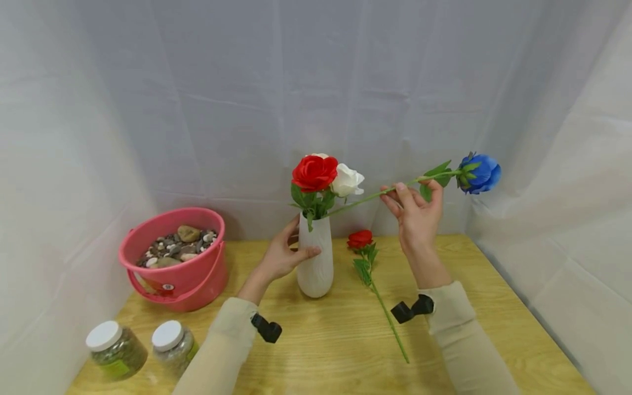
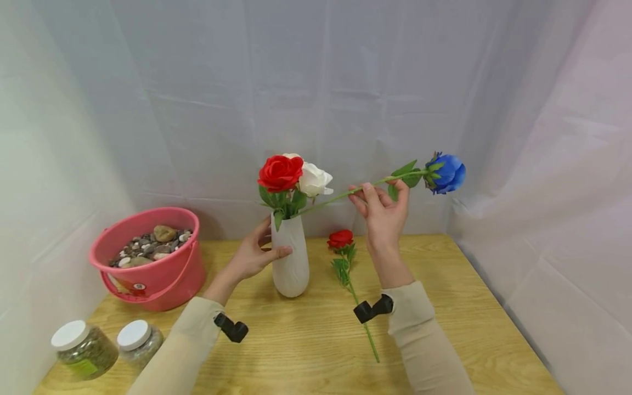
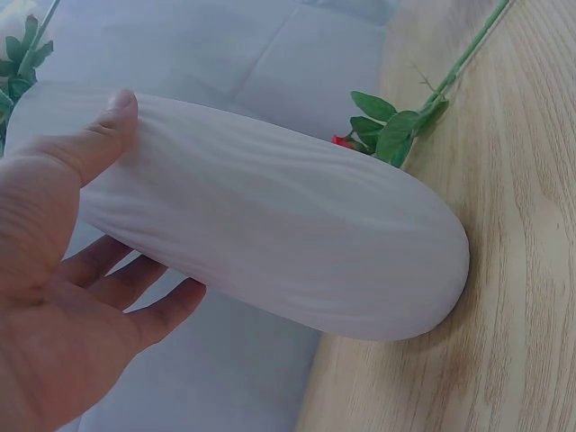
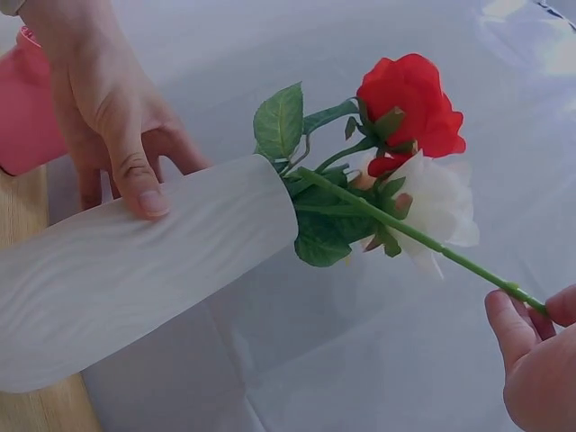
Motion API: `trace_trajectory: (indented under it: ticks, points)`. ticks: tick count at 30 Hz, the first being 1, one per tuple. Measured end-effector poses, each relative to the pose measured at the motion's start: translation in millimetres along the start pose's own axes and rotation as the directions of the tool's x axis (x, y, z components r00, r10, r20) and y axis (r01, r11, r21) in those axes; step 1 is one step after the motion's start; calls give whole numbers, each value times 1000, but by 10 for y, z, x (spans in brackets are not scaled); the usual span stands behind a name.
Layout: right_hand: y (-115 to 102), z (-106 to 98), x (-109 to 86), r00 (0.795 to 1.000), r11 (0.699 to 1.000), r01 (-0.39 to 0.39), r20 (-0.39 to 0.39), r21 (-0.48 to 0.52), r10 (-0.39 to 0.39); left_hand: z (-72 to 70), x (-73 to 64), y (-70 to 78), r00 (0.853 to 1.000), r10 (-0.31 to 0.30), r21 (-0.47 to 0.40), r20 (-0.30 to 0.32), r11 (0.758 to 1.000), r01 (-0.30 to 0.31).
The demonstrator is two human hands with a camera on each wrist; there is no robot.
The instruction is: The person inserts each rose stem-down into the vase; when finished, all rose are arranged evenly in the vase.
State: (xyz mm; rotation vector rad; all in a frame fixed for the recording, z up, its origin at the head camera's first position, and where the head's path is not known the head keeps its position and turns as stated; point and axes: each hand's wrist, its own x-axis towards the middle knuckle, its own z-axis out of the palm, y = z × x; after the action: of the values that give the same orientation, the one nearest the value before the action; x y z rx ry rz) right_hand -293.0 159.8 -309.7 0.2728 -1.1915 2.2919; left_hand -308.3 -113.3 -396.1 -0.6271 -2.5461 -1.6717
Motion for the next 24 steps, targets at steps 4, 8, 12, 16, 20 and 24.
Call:
trace_trajectory:
  ticks: [4,8,12,16,20,24]
  points:
    - [8,24,8,1000,1000,5,7,0,-5,-2,5,7,1000,1,-4,1,1000,-1]
    - [44,53,6,999,1000,10,31,-1,-10,-4,2,3,1000,3,-6,1,1000,-3]
    - [79,101,-14,998,1000,28,55,-3,-28,1,5,-12,1000,9,-1,2,1000,-9]
    - [109,154,-42,994,998,65,90,-22,-63,4,0,-20,1000,9,3,1,1000,-9]
    - [144,202,-74,987,994,87,142,-58,-78,4,-4,-12,1000,1,4,0,1000,-1]
    - [186,243,-113,982,993,99,167,-66,-87,-1,-11,6,1000,8,7,0,1000,-8]
